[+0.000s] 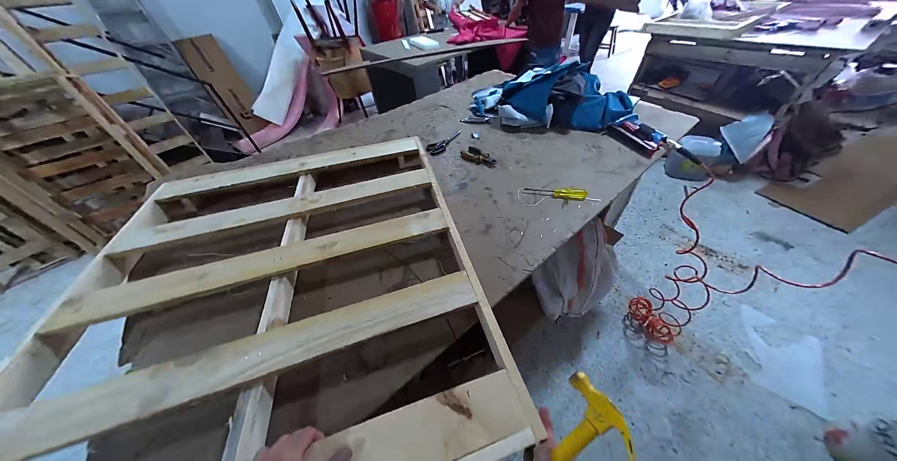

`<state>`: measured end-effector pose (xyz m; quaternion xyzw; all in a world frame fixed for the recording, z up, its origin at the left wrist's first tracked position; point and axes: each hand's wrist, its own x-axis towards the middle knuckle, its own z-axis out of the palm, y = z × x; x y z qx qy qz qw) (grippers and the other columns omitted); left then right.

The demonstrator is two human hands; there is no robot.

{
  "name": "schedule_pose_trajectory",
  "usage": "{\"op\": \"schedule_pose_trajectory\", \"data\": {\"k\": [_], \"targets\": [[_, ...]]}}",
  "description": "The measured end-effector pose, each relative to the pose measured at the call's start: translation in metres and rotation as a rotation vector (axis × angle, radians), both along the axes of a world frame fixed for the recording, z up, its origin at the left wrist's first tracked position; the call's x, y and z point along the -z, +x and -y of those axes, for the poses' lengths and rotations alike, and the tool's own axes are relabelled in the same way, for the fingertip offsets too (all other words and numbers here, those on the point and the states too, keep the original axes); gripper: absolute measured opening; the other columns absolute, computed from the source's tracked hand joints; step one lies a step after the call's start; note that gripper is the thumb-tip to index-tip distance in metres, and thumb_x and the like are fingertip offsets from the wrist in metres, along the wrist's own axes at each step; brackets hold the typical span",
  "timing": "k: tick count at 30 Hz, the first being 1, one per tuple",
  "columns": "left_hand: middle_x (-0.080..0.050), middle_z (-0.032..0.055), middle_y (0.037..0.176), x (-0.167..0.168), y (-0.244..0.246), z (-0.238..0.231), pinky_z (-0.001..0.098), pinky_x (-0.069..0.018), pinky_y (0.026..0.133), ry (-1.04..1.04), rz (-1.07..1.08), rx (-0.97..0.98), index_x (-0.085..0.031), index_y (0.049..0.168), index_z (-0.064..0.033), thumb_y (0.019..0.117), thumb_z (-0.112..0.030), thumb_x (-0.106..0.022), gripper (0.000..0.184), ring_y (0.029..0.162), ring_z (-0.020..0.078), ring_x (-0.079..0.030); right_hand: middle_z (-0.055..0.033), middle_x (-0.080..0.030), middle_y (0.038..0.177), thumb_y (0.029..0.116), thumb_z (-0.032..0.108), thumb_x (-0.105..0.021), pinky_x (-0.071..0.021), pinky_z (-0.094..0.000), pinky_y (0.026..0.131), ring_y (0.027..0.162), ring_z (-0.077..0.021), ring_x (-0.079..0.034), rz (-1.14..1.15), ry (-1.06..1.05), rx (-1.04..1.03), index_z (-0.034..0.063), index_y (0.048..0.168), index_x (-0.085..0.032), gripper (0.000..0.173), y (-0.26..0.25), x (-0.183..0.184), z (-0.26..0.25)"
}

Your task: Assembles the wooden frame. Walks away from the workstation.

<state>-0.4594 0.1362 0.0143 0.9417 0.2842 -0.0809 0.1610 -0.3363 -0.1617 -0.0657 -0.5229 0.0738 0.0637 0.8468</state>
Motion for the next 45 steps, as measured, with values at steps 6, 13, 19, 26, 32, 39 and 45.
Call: {"op": "schedule_pose_trajectory", "data": {"k": [6,13,19,26,32,39,45], "targets": [[-0.072,0.0218,0.110,-0.030,0.095,0.015,0.0665,-0.0509,0.092,-0.007,-0.024,-0.215,-0.072,0.117,-0.0079,0.0917,-0.075,-0.050,0.075,0.108,0.0417,-0.068,-0.0136,-0.059,0.142,0.1085,0.029,-0.046,-0.0498,-0.0400,0.106,0.128,-0.0184,-0.058,-0.009,-0.143,-0.090,0.0027,0.150,-0.045,0.050,0.144,-0.038,-0.011],[-0.060,0.0244,0.138,-0.023,0.216,0.044,0.0691,-0.0396,0.106,0.146,0.279,0.175,-0.062,0.138,-0.0046,0.0943,-0.052,-0.062,0.064,0.129,0.0457,-0.055,-0.0059,-0.060,0.075,0.1131,0.028,-0.031,-0.0588,-0.0357,0.050,0.053,-0.0172,-0.060,-0.117,-0.225,-0.195,0.0001,0.117,-0.060,0.041,0.158,-0.045,0.062],[-0.051,0.0239,0.149,0.018,0.349,0.099,0.0702,-0.0364,0.110,0.000,0.178,0.119,-0.042,0.154,-0.0067,0.1052,-0.054,-0.040,0.068,0.137,0.0448,-0.049,-0.0030,-0.059,0.067,0.1092,0.037,-0.038,-0.0553,-0.0342,0.046,0.047,-0.0162,-0.058,-0.052,-0.441,-0.135,0.0057,0.109,-0.059,0.038,0.166,-0.025,0.051],[-0.054,0.0111,0.150,0.034,0.362,0.102,0.0655,-0.0372,0.109,0.146,0.047,0.142,-0.053,0.149,-0.0173,0.1071,-0.056,-0.024,0.063,0.140,0.0351,-0.047,-0.0030,-0.056,0.066,0.1073,0.043,-0.040,-0.0533,-0.0405,0.053,0.053,-0.0187,-0.058,-0.084,-0.722,-0.285,0.0085,0.109,-0.061,0.040,0.195,-0.027,0.053],[-0.058,0.0138,0.144,0.034,0.366,0.106,0.0649,-0.0408,0.105,0.150,0.023,0.126,-0.059,0.141,-0.0140,0.1078,-0.053,-0.026,0.061,0.137,0.0371,-0.050,-0.0019,-0.058,0.070,0.1074,0.042,-0.039,-0.0539,-0.0399,0.057,0.058,-0.0170,-0.060,-0.077,-0.789,-0.353,0.0071,0.113,-0.061,0.042,0.186,-0.002,0.036],[-0.061,0.0129,0.138,0.036,0.365,0.103,0.0613,-0.0436,0.101,0.157,0.030,0.118,-0.064,0.132,-0.0130,0.1067,-0.054,-0.027,0.061,0.133,0.0342,-0.053,-0.0056,-0.061,0.064,0.1052,0.035,-0.046,-0.0535,-0.0428,0.052,0.055,-0.0215,-0.064,0.285,-1.138,-0.106,0.0006,0.106,-0.065,0.039,0.191,0.002,0.023],[-0.061,0.0113,0.138,0.038,0.364,0.100,0.0601,-0.0443,0.101,0.152,0.024,0.128,-0.065,0.130,-0.0133,0.1057,-0.057,-0.026,0.064,0.134,0.0333,-0.053,-0.0021,-0.055,0.065,0.1061,0.041,-0.041,-0.0502,-0.0401,0.050,0.053,-0.0180,-0.056,0.087,-0.910,-0.387,0.0075,0.106,-0.062,0.039,0.221,-0.009,0.060]]}}
